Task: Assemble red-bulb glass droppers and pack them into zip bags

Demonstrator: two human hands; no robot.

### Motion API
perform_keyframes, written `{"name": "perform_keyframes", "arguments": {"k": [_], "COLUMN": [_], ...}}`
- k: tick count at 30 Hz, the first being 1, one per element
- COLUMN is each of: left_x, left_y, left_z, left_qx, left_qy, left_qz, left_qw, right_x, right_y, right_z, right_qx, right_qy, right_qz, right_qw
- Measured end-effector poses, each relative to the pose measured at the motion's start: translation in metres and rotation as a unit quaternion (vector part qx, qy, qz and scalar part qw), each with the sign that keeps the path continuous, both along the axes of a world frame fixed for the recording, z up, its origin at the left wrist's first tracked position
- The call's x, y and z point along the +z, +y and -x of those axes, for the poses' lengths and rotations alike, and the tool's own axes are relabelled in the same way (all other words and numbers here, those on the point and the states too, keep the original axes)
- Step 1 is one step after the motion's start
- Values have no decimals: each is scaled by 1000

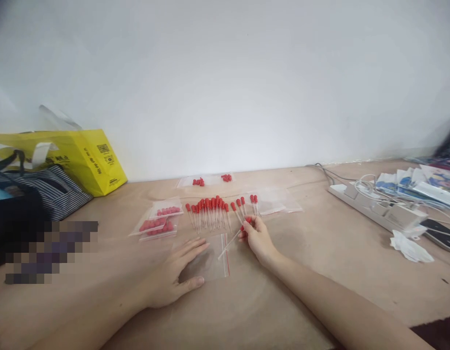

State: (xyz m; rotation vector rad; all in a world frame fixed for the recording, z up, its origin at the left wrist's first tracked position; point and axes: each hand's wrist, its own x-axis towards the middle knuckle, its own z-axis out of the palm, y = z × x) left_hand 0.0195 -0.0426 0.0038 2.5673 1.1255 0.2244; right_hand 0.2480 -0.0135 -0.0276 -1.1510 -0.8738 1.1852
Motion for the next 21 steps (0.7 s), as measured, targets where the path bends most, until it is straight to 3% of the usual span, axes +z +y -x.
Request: {"name": "perform_keyframes", "arguments": {"k": [6, 11, 16, 21], "left_x": [-1, -1, -3, -5], "left_y": [1, 1, 1, 1], "left_z": [0, 1, 0, 0], "left_qx": [-1, -4, -2, 2], "left_qy": [-3, -15, -16, -37], "left_qz": [3, -3, -6, -23], "left_qw": [1000, 1000, 1000, 999], "right_x": [1, -4, -4, -3], "right_y": [6, 7, -4, -11], "right_z": [-19, -17, -4, -3], "right_qx": [-56, -41, 31, 167], "right_qy": [-34, -23, -7, -121], "right_qz": [-13, -21, -7, -63], "right_qw": [998, 999, 999, 976]}}
